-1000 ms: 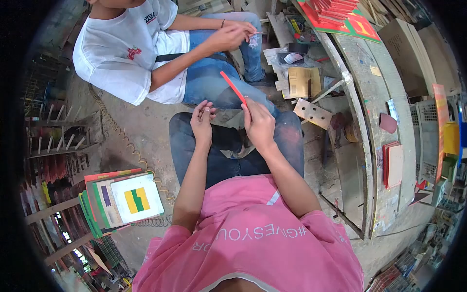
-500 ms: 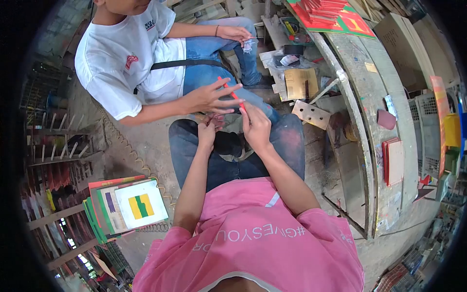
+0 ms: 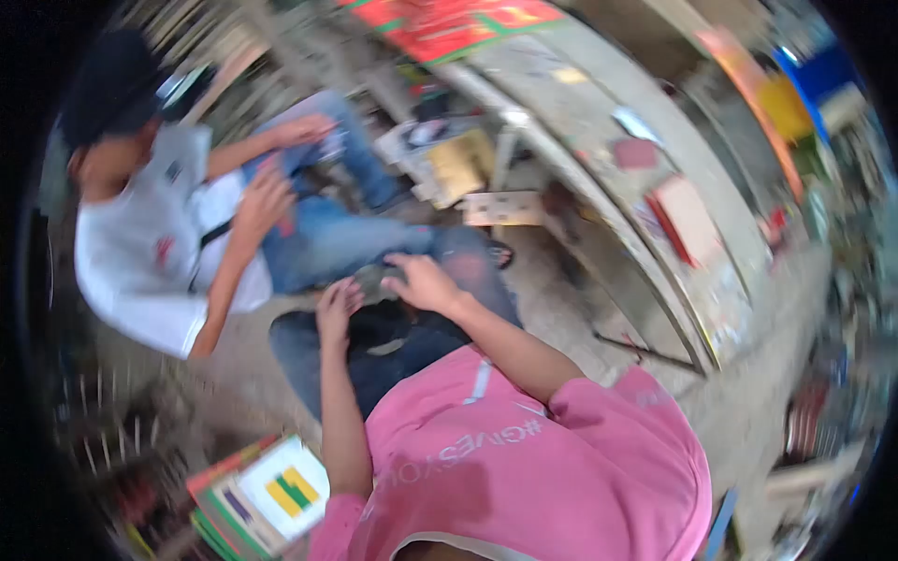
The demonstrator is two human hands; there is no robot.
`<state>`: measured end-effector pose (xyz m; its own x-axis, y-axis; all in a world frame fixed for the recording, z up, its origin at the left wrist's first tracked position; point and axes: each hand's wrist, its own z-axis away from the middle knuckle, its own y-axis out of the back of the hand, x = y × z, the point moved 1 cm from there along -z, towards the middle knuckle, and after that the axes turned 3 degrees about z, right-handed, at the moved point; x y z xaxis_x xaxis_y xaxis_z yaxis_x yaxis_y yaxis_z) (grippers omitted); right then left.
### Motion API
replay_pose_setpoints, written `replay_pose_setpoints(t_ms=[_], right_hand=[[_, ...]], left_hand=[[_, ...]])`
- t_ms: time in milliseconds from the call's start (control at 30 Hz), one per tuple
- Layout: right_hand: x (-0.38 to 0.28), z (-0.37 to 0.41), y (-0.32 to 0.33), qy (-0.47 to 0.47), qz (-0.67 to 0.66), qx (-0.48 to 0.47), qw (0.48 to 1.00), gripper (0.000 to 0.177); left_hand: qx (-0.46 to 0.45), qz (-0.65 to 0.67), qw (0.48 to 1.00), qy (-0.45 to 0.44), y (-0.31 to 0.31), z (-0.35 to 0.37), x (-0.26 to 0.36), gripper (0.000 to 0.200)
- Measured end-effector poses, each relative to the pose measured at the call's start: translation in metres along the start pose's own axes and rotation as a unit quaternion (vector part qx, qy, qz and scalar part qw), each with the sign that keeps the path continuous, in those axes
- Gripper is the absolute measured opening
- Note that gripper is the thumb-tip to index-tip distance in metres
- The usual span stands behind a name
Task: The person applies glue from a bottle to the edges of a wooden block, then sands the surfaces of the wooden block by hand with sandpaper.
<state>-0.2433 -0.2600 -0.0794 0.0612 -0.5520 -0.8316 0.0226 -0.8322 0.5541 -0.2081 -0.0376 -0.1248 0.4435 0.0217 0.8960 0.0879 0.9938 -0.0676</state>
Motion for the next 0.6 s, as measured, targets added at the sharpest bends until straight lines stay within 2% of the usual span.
replay_pose_setpoints(t_ms=[67,100,167,200,333,433,500,533,600], right_hand=[[0.031,0.027,0.015,-0.054,0.042,-0.055,0.996,0.046],[0.040,0.046,0.025,-0.081,0.049,-0.036,0.995,0.046],[0.048,0.079,0.036,-0.081,0.163,-0.043,0.982,0.045],[0.058,0.088,0.037,-0.092,0.110,-0.042,0.989,0.044],[0.077,0.099,0.034,-0.085,0.070,0.000,0.994,0.046],[0.076,0.098,0.037,-0.096,0.061,-0.001,0.994,0.047],[0.072,0.101,0.041,-0.114,0.060,-0.035,0.991,0.048],[0.062,0.104,0.050,-0.061,0.079,0.019,0.995,0.046],[0.030,0.110,0.105,-0.103,0.050,0.033,0.993,0.043]], left_hand=[[-0.030,-0.043,0.999,0.014,0.012,-0.007,-0.012,0.033],[-0.038,-0.061,0.997,0.035,0.011,-0.004,-0.006,0.034],[-0.060,-0.094,0.992,0.057,0.010,-0.003,-0.004,0.033],[-0.077,-0.114,0.988,0.064,0.007,-0.003,-0.004,0.033],[-0.152,-0.173,0.970,0.077,-0.005,-0.002,-0.006,0.034],[-0.190,-0.221,0.953,0.080,-0.011,0.001,-0.006,0.035],[-0.208,-0.223,0.949,0.084,-0.007,0.004,-0.007,0.036],[-0.202,-0.233,0.947,0.090,-0.004,0.005,-0.008,0.036],[-0.180,-0.235,0.949,0.109,0.005,0.006,-0.009,0.036]])
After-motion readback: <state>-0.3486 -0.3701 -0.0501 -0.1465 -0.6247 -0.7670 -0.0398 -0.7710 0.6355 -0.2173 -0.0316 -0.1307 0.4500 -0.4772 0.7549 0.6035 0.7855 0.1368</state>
